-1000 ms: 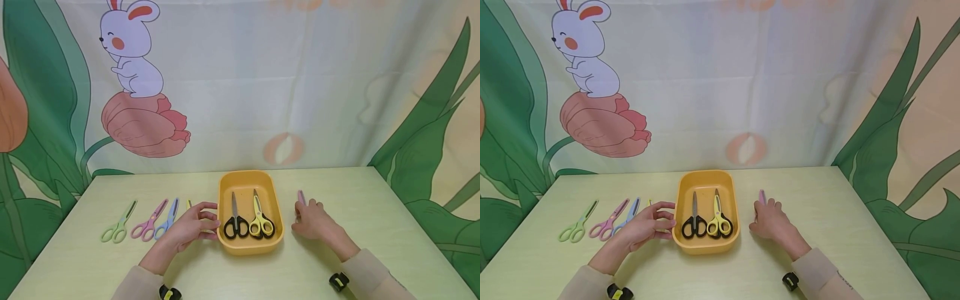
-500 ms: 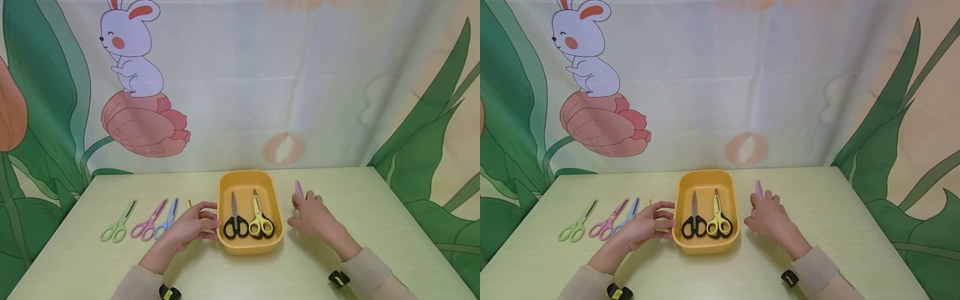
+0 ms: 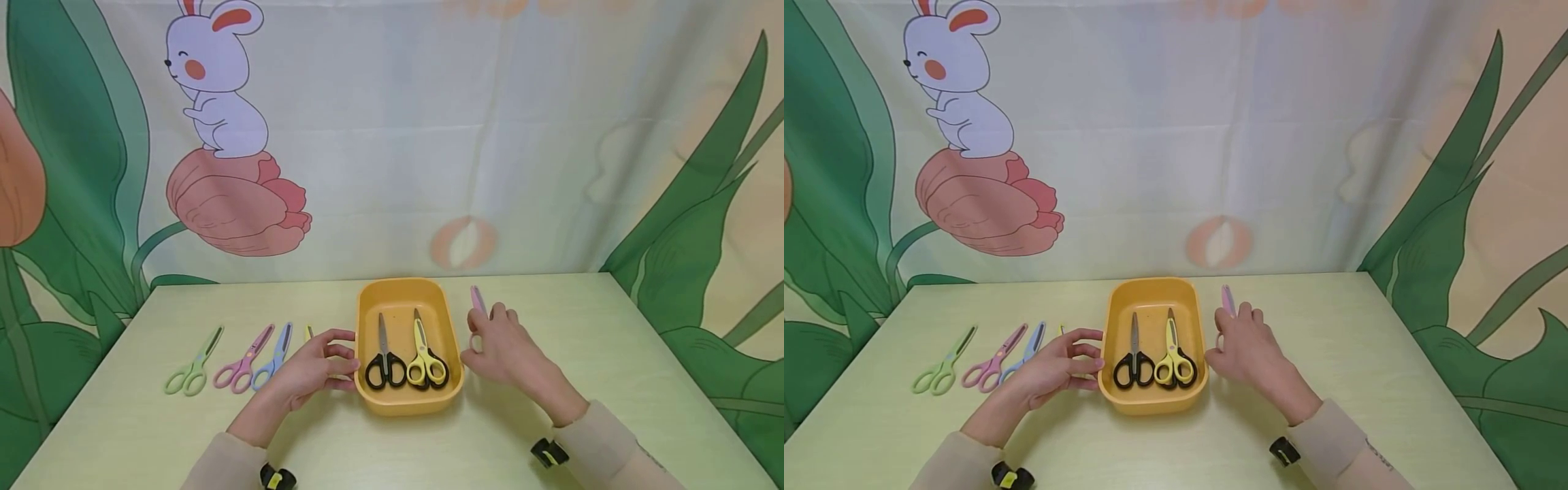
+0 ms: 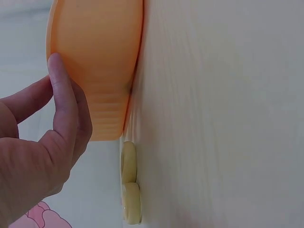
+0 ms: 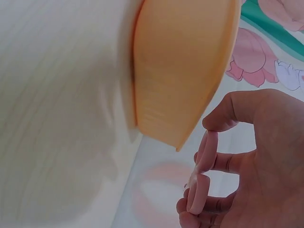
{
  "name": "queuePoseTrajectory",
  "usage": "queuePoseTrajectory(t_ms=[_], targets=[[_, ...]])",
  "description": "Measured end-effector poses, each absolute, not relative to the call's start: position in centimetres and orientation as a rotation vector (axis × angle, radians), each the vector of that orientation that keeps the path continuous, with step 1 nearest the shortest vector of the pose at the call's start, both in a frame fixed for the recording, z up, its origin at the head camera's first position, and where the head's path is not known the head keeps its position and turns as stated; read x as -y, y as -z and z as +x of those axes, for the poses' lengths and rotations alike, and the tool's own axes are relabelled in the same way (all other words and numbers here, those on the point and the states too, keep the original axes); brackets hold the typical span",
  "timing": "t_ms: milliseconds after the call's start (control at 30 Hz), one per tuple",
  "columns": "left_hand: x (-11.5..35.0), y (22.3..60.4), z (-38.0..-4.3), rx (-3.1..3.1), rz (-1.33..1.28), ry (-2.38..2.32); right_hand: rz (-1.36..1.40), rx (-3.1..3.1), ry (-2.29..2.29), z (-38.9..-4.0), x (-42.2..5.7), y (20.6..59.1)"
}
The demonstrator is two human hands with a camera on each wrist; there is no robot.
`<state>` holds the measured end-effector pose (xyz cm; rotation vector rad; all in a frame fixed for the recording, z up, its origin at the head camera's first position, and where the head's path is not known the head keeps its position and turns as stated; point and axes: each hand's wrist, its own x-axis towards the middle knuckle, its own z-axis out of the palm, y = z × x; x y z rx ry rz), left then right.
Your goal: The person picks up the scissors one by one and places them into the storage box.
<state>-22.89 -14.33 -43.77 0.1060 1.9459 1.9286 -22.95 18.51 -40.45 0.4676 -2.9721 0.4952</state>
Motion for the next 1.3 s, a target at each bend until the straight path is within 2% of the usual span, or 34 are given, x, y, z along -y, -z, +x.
queuePoseTrajectory(t_ms=[733, 1300], targets=[[14.5, 43.6, -22.9, -1.933, 0.128, -1.926, 0.603, 2.963, -0.606, -21.8, -14.1, 39.1], [14.5, 43.7, -23.0, -1.925, 0.144, -1.920, 0.720, 3.006, -0.503, -22.4, -10.8, 40.8]])
